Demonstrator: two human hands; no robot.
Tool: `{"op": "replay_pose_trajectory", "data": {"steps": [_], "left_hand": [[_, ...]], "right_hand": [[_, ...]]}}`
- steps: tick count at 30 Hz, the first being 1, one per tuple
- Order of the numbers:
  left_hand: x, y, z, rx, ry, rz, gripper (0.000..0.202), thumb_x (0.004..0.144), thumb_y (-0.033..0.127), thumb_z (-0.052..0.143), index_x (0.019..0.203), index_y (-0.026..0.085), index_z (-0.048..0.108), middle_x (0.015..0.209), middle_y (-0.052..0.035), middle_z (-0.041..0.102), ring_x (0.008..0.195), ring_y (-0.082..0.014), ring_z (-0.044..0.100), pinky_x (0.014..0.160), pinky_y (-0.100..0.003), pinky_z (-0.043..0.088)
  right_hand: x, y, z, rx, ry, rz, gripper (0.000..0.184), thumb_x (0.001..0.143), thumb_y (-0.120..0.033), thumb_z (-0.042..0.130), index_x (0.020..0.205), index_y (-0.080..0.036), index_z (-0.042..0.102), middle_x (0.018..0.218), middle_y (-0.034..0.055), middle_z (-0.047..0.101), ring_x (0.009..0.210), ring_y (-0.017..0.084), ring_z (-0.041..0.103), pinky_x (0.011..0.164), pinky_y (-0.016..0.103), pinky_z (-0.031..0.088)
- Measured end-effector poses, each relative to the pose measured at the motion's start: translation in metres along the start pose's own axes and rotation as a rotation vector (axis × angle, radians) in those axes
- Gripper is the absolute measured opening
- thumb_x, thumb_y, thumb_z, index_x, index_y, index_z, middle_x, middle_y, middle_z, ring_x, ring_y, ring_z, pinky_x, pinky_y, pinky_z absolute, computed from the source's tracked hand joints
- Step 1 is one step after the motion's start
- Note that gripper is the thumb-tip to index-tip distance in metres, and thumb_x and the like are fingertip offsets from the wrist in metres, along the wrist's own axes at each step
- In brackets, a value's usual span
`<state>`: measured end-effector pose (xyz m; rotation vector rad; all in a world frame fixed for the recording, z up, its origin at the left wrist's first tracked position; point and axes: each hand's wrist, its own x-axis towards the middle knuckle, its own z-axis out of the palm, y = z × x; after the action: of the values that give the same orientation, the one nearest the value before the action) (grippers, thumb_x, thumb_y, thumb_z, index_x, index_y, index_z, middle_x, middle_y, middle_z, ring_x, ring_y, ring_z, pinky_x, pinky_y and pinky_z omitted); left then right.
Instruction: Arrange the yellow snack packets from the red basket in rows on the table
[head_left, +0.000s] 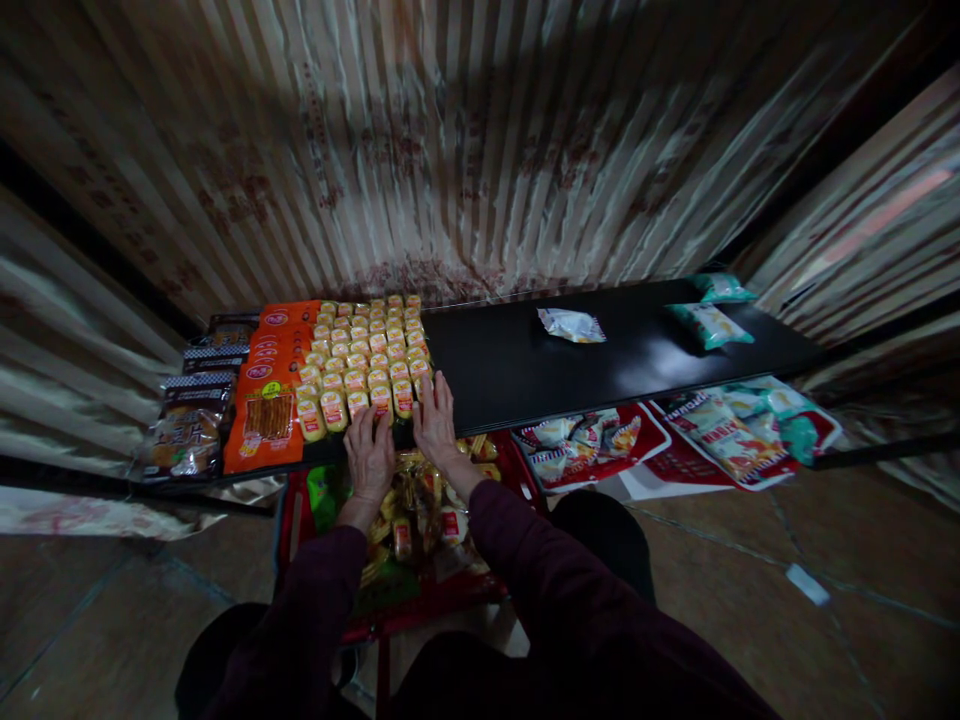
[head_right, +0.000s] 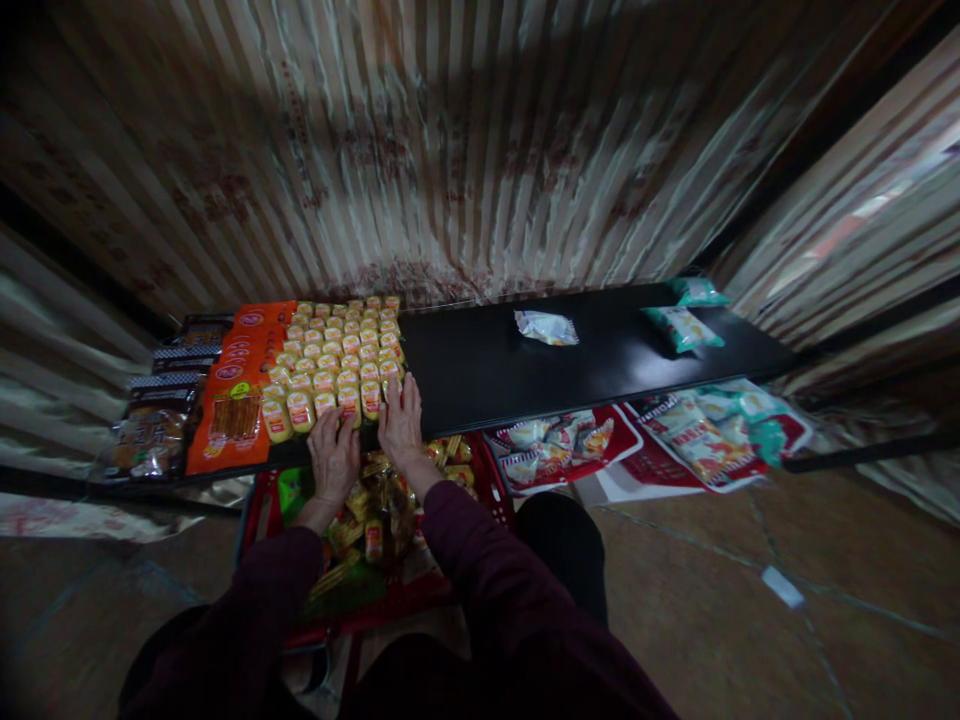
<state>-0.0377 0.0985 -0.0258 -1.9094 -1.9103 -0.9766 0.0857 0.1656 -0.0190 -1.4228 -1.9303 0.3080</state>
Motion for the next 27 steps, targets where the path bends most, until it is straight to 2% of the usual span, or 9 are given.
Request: {"op": "replay_pose_trajectory", "data": {"steps": [7,18,27], "left_hand": [[-0.0023,-0.0029,0.0000,0.002,-0.011,0.018,0.036,0.088,0.019,0.044,0.121,0.014,0.059,0.130,-0.0158,0.055,0.126,-0.0269,0.042,0.102,-0.044,0.035],[-0.0025,-0.0030,0.0000,-0.008,-0.013,0.003,0.038,0.088,0.020,0.044,0.123,0.014,0.057,0.133,-0.0156,0.052,0.128,-0.0268,0.041,0.104,-0.045,0.033],[-0.0032,-0.0030,0.0040,-0.029,-0.036,-0.035,0.038,0.088,0.021,0.044,0.123,0.015,0.057,0.135,-0.0165,0.051,0.130,-0.0272,0.039,0.105,-0.046,0.032]], "right_hand": [[-0.0010,-0.0049,-0.0045,-0.138,-0.081,0.031,0.059,0.093,-0.028,0.036,0.148,-0.014,0.020,0.156,0.0167,0.010,0.143,0.029,0.014,0.109,0.048,0.028],[-0.0044,-0.0060,-0.0046,-0.155,-0.061,-0.028,0.063,0.093,-0.034,0.036,0.148,-0.010,0.016,0.156,0.0195,0.001,0.144,0.033,0.003,0.108,0.051,0.029],[-0.0043,-0.0074,-0.0016,-0.169,-0.091,-0.016,0.062,0.093,-0.033,0.036,0.148,-0.010,0.018,0.156,0.0206,0.007,0.144,0.032,0.007,0.108,0.050,0.030]]}}
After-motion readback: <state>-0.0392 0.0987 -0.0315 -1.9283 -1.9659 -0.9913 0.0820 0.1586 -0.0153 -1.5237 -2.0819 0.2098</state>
